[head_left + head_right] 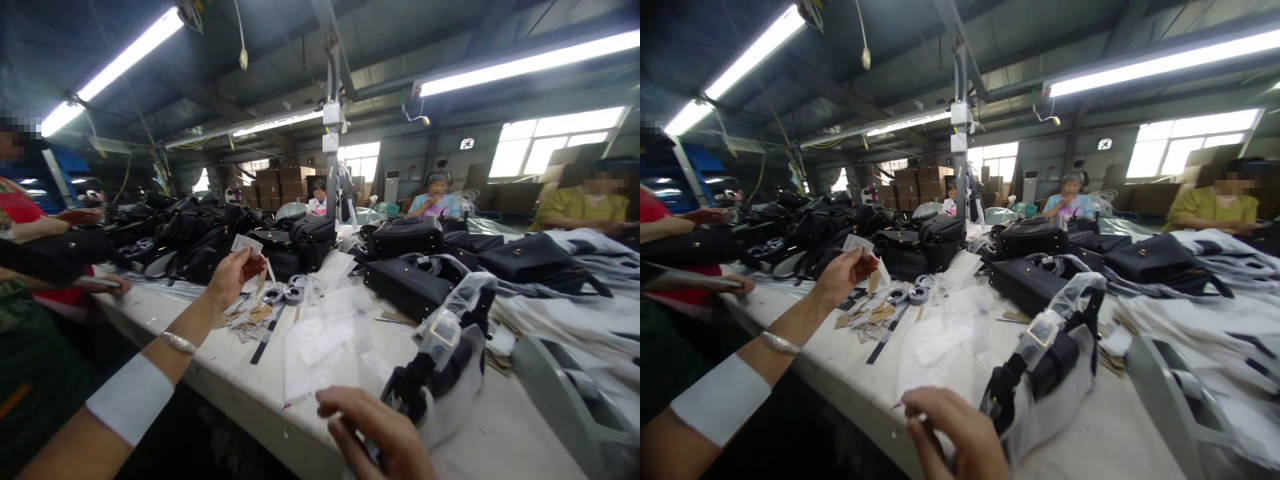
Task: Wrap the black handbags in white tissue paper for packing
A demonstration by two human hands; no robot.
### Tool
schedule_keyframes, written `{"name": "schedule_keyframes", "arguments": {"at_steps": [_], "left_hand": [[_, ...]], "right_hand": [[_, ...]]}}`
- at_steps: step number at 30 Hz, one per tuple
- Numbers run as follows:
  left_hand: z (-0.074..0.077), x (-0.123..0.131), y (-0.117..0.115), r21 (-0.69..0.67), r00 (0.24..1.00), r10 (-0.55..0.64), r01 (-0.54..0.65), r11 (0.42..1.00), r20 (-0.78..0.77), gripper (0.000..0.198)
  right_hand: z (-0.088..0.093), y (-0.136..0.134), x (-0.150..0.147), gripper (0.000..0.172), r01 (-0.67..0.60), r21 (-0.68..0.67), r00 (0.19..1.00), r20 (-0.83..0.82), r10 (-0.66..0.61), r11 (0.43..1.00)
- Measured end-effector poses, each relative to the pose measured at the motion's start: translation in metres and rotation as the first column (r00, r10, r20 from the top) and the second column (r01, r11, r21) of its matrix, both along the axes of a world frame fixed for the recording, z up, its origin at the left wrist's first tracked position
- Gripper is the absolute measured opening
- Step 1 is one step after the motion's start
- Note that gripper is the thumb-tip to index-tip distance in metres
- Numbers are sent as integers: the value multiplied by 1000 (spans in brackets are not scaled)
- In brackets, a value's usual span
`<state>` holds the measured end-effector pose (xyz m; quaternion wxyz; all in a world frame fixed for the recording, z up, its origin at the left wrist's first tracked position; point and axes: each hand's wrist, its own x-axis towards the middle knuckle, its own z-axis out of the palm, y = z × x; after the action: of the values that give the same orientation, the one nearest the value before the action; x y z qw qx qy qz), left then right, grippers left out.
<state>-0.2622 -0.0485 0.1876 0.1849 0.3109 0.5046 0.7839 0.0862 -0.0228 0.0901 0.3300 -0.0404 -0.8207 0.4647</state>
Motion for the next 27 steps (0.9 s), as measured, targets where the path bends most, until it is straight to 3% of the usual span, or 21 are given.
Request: {"name": "schedule_keyframes", "arguments": {"at_steps": [3, 7, 10, 13, 16, 19, 24, 27], "left_hand": [[3, 53, -16, 19, 991, -130, 129, 991, 38, 15], [-5, 127, -36, 18, 947, -305, 305, 952, 96, 17], [-17, 175, -47, 31, 894, -404, 406, 913, 193, 17], [-33, 210, -53, 48, 816, -448, 464, 884, 366, 15], [-46, 231, -54, 20, 749, -468, 521, 854, 470, 17], [-54, 245, -52, 19, 725, -482, 545, 839, 493, 17], [-69, 255, -51, 88, 694, -529, 564, 821, 488, 15], [-88, 256, -47, 137, 744, -521, 515, 846, 419, 20]], "right_hand": [[24, 1, -10, 25, 209, -80, 962, -161, -220, 975], [43, -3, -11, 40, 325, -66, 914, -233, -331, 944], [44, -9, -1, 45, 243, -207, 944, -175, -280, 948], [38, -17, 14, 46, 60, -475, 983, -126, -136, 878], [31, -23, 30, 45, -42, -621, 995, -100, -26, 783], [23, -22, 44, 41, -36, -673, 998, -67, -13, 738], [21, -6, 68, 28, 186, -562, 970, -25, -241, 806], [34, 7, 82, 25, 288, -440, 937, -54, -346, 850]]}}
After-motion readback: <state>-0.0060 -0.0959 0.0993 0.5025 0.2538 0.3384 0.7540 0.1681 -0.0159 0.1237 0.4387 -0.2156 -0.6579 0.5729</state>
